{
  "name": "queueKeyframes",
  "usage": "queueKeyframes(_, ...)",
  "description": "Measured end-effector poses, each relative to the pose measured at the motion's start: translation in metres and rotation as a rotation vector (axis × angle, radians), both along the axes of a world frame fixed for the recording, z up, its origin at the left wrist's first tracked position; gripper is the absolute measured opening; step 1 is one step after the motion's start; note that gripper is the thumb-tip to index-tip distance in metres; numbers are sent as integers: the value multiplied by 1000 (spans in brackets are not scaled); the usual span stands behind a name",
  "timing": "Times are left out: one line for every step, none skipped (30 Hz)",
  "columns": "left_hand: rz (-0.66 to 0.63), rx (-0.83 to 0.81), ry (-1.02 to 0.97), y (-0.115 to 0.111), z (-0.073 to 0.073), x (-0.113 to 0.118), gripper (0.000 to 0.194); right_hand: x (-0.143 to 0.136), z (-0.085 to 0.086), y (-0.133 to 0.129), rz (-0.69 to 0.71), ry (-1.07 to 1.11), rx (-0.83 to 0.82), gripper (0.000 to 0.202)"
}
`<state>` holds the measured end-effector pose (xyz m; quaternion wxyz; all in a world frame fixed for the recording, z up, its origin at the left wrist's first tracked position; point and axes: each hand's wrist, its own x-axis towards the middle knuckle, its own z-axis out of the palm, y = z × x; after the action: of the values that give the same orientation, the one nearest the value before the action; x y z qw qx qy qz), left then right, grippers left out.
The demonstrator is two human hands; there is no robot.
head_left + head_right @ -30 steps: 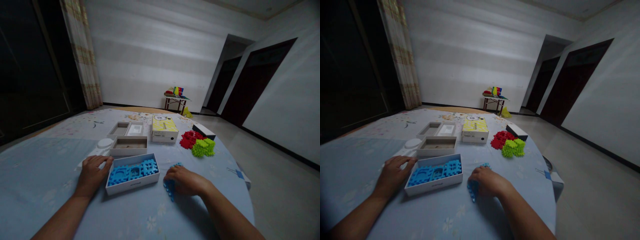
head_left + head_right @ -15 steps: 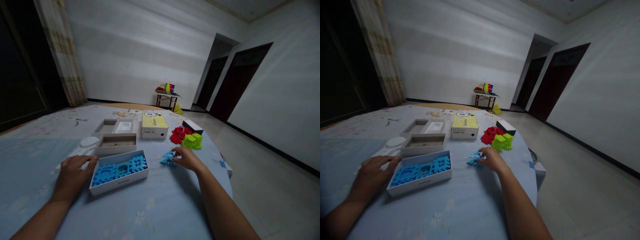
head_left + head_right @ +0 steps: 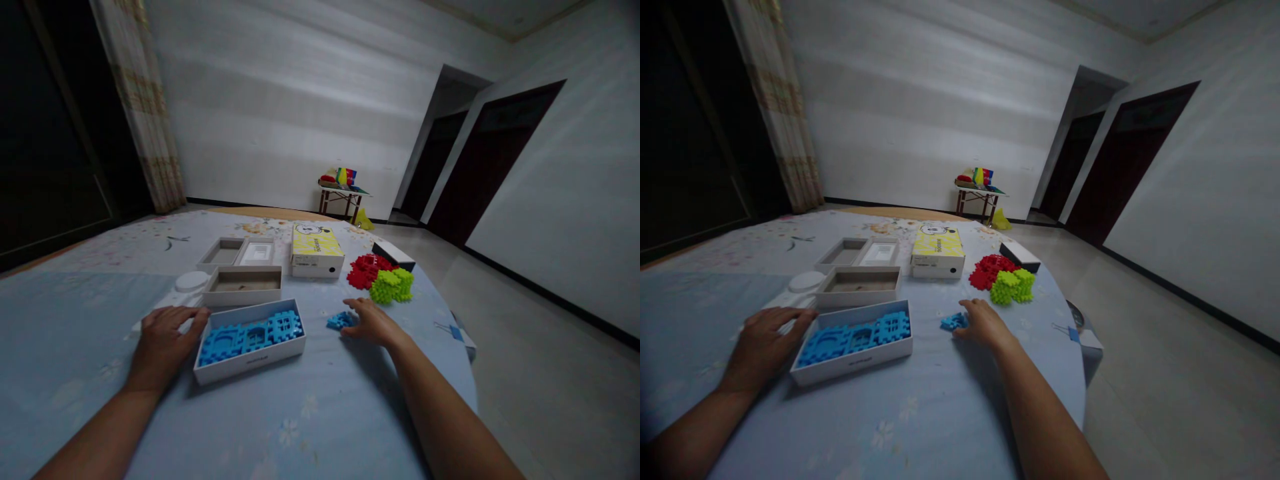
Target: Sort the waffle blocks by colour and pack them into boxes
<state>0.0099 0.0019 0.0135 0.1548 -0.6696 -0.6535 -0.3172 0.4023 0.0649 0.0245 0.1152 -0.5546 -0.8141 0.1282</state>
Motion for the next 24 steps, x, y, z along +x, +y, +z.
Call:
queueKeyframes(2,-10,-1,-1,1,1,40,0,-3,1,5,3,-31,72)
queueKeyframes(0,-18,-3,-2,2,2,40,-1,-5,3,9,8,-57,69)
queueKeyframes(-2,-19,-8,-2,2,2,40,-1,-7,4,15,14,-74,65)
queueKeyframes(-2,-18,-13,-3,3,2,40,-2,-9,5,24,21,-79,61)
queueKeyframes(-2,-15,-19,-3,3,3,40,-3,-10,6,35,29,-77,58)
queueKeyframes(-4,-15,-24,-3,3,3,39,-3,-11,7,47,37,-71,57)
queueKeyframes(-9,-16,-29,-3,3,3,39,-4,-11,7,59,44,-66,57)
queueKeyframes(-12,-18,-34,-3,3,3,39,-5,-11,7,66,48,-64,57)
queueKeyframes(-15,-23,-38,-3,3,3,40,-5,-11,7,65,50,-64,58)
queueKeyframes(-17,-27,-41,-3,4,3,40,-5,-11,8,61,49,-68,58)
queueKeyframes(-17,-30,-44,-3,4,3,40,-6,-11,8,56,46,-75,58)
queueKeyframes(-17,-30,-47,-3,4,3,40,-6,-11,8,53,42,-83,57)
queueKeyframes(-20,-32,-51,-3,4,3,40,-6,-11,9,51,38,-93,54)
queueKeyframes(-24,-31,-57,-3,4,3,40,-6,-11,9,50,36,-101,50)
queueKeyframes(-28,-28,-64,-3,4,3,40,-6,-11,10,49,38,-108,45)
queueKeyframes(-27,-23,-71,-3,3,3,40,-6,-12,11,43,41,-114,39)
queueKeyframes(-26,-19,-77,-3,3,3,40,-6,-12,12,37,48,-120,34)
queueKeyframes(-23,-14,-80,-4,3,3,40,-7,-12,13,30,58,-128,30)
queueKeyframes(-19,-9,-79,-4,3,4,40,-7,-12,14,25,68,-137,28)
queueKeyframes(-15,-6,-75,-4,3,4,40,-7,-13,15,22,77,-148,26)
queueKeyframes(-13,-4,-68,-5,3,4,40,-8,-13,16,20,84,-161,26)
queueKeyframes(-10,-1,-62,-5,3,4,40,-8,-13,16,18,88,-171,26)
queueKeyframes(-8,0,-57,-5,4,4,40,-8,-13,17,14,90,-174,28)
queueKeyframes(-7,0,-54,-5,4,4,39,-8,-13,17,5,89,-172,30)
